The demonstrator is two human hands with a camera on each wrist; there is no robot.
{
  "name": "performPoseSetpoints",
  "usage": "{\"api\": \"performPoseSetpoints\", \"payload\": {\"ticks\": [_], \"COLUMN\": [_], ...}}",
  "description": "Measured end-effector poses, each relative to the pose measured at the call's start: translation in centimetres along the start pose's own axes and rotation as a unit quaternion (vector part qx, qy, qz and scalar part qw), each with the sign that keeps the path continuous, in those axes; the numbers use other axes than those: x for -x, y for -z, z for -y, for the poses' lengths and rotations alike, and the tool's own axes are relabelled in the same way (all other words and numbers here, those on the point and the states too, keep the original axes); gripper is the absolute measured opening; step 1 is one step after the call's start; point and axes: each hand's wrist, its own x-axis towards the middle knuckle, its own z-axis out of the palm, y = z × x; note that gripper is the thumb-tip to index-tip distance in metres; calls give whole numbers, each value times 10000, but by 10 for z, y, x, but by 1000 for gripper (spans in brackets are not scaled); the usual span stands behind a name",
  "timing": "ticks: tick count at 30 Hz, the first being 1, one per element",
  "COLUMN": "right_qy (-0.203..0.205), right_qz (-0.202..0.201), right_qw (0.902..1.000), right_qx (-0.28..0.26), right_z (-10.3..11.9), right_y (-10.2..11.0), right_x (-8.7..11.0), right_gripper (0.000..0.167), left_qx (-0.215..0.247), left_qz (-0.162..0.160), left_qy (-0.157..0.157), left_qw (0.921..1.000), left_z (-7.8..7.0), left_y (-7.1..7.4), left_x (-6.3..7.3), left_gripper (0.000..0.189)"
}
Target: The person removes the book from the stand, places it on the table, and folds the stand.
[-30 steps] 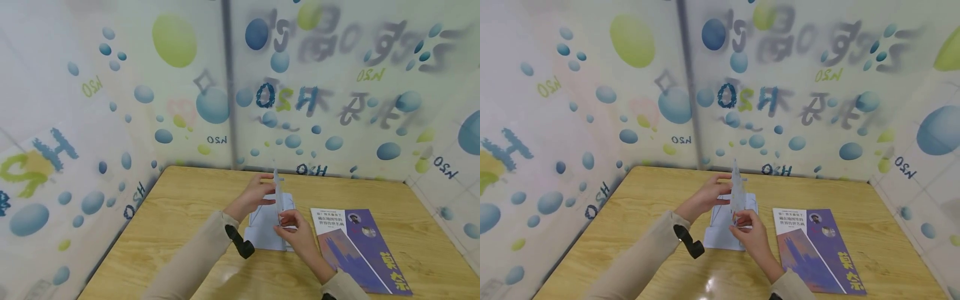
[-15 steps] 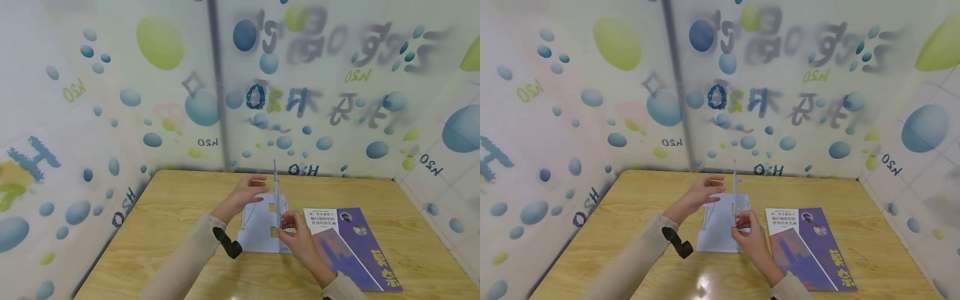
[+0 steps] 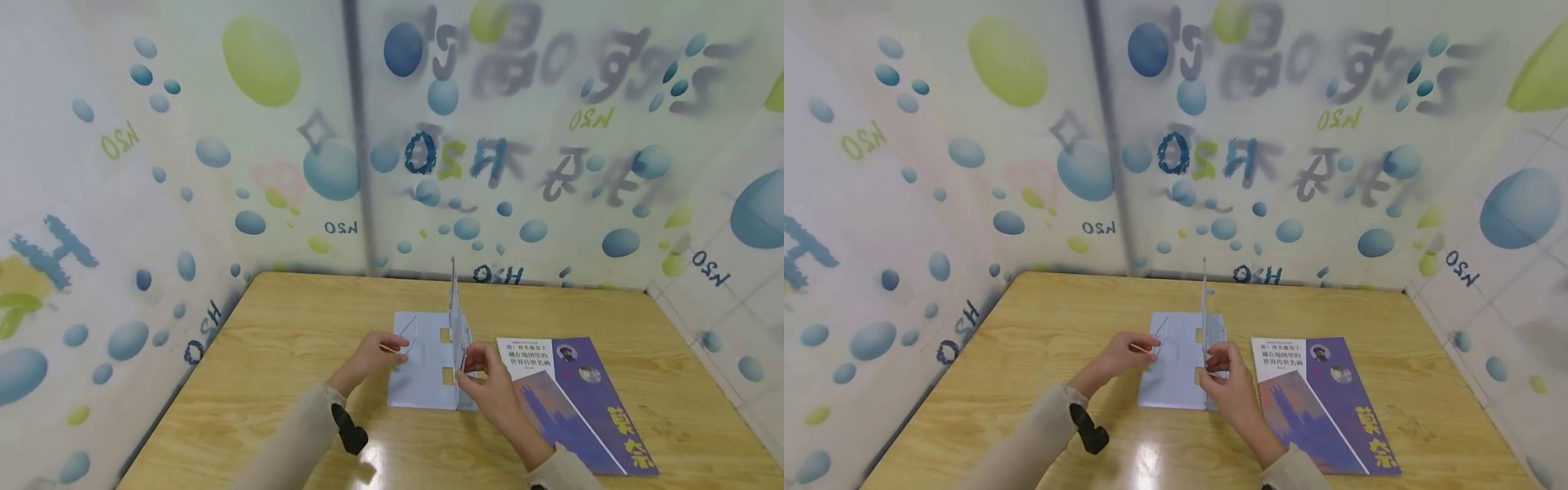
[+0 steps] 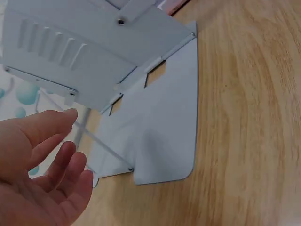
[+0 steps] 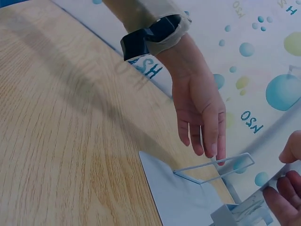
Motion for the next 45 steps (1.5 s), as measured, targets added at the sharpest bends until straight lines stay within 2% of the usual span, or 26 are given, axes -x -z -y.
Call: {"api": "performPoseSetpoints", "payload": {"ticks": [3,7,18,21,28,36,45], "right_qy": [-184,-344,-207,-199,-378,-421,-323], "right_qz": [34,17,17,50,65,0,-23], "right_qw": [9998,9994,9998,9998,9992,9991,9994], "right_qx": [-51,-58,-81,-59,-62,-50,-131], "right_z": [-1,-2,-3,-2,-2,-3,-7], "right_y": [1,2,5,6,7,9,9], "right_x": [0,0,-1,-2,-2,-1,-1], "right_gripper": [34,33,33,33,34,36,36], "left_qx": [-122,-308,-585,-702,-1233,-1839,-1821], "left_qz": [40,28,225,285,305,234,59], "left_qy": [-207,-404,-1258,-1249,-989,-708,-296], "left_qw": [9997,9987,9901,9893,9870,9801,9828], "left_z": [6,7,17,18,20,12,7], "left_y": [-6,-11,-28,-33,-44,-52,-57], "left_x": [-3,-8,-24,-26,-28,-29,-27], "left_gripper": [22,13,8,9,14,15,13]}}
